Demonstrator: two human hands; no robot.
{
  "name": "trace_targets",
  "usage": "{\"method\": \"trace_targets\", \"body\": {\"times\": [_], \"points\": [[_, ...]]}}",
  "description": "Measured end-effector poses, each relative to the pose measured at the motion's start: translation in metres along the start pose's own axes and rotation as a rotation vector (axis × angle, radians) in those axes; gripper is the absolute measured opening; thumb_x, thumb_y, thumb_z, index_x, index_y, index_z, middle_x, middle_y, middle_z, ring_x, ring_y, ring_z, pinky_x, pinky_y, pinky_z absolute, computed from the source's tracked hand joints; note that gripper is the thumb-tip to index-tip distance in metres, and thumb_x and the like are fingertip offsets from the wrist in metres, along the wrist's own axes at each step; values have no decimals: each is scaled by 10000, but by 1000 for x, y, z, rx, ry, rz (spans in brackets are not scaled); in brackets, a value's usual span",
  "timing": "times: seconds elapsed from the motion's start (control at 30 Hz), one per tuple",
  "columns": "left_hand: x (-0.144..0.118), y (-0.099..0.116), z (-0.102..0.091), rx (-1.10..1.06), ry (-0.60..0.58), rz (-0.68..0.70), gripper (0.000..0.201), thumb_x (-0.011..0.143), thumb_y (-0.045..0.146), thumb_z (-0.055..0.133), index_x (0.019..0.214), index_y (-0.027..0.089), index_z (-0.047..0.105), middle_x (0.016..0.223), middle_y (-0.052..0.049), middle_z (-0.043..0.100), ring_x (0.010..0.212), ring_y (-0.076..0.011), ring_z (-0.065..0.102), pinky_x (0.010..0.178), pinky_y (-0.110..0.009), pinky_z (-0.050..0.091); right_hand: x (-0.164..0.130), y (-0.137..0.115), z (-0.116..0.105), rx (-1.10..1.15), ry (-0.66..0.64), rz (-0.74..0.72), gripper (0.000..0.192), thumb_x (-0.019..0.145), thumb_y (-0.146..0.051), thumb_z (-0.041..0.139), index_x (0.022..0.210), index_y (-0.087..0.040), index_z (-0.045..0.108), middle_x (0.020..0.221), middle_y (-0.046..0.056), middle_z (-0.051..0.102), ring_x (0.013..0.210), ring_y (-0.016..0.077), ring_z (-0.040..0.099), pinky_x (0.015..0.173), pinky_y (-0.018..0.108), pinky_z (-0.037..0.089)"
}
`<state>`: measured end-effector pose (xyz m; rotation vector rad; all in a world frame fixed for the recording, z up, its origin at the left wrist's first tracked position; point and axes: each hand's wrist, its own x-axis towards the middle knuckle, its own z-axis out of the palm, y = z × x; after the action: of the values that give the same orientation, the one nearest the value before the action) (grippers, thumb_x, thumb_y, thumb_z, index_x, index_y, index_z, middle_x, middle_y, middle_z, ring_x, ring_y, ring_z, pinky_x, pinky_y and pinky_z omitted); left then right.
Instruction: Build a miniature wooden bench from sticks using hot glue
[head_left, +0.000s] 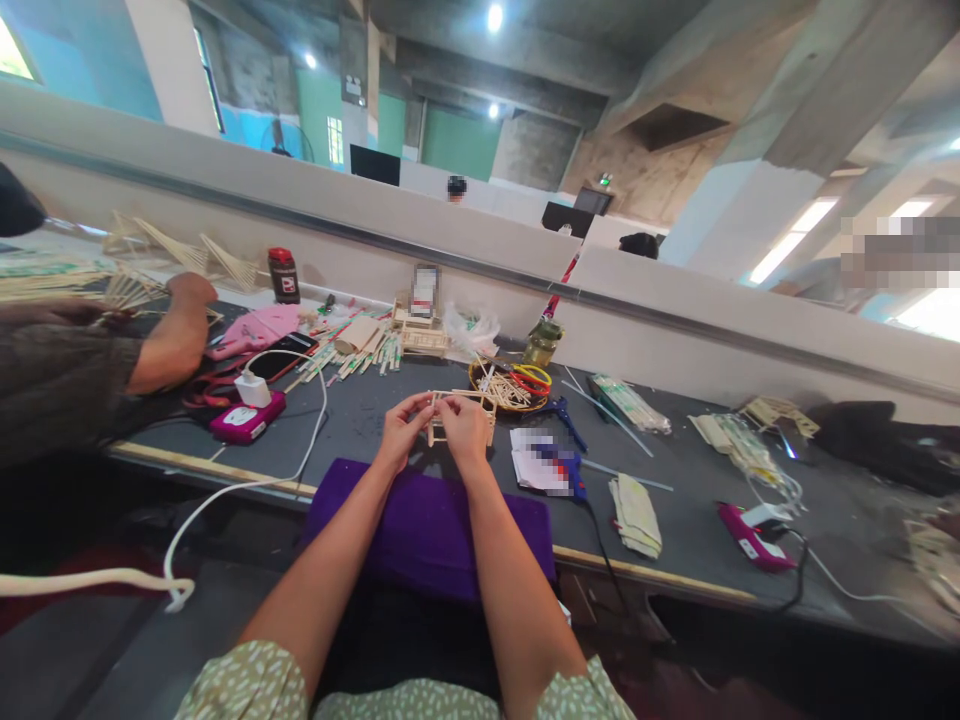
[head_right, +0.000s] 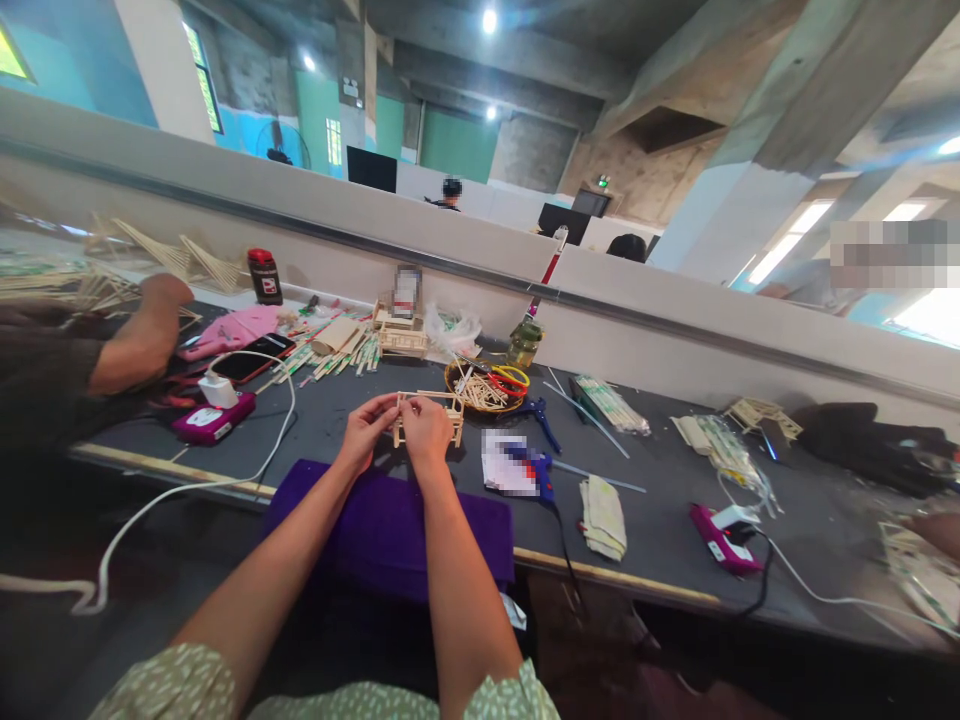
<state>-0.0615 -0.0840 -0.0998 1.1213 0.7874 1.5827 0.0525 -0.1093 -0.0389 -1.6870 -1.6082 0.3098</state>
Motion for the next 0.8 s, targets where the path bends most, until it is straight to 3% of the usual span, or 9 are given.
{"method": "trace_targets", "body": {"times": [0.2, 0.8], "points": [[-1, 2, 0, -19, 5, -29, 425, 674, 373, 807, 1036, 164, 731, 940, -90, 732, 790, -198, 664, 563, -234, 493, 3, 2, -7, 3, -29, -33, 222, 885, -378, 561, 832, -288, 757, 752, -22, 730, 718, 152, 641, 592, 234, 341], [-2, 2, -1, -38, 7, -55, 409, 661, 356, 817, 1019, 172, 739, 967, -91, 734, 773, -186, 657, 569, -238, 491, 5, 1, -11, -77, -80, -76, 221, 894, -381, 554, 875, -284, 752, 805, -8, 737, 755, 158, 646, 633, 235, 369]]}}
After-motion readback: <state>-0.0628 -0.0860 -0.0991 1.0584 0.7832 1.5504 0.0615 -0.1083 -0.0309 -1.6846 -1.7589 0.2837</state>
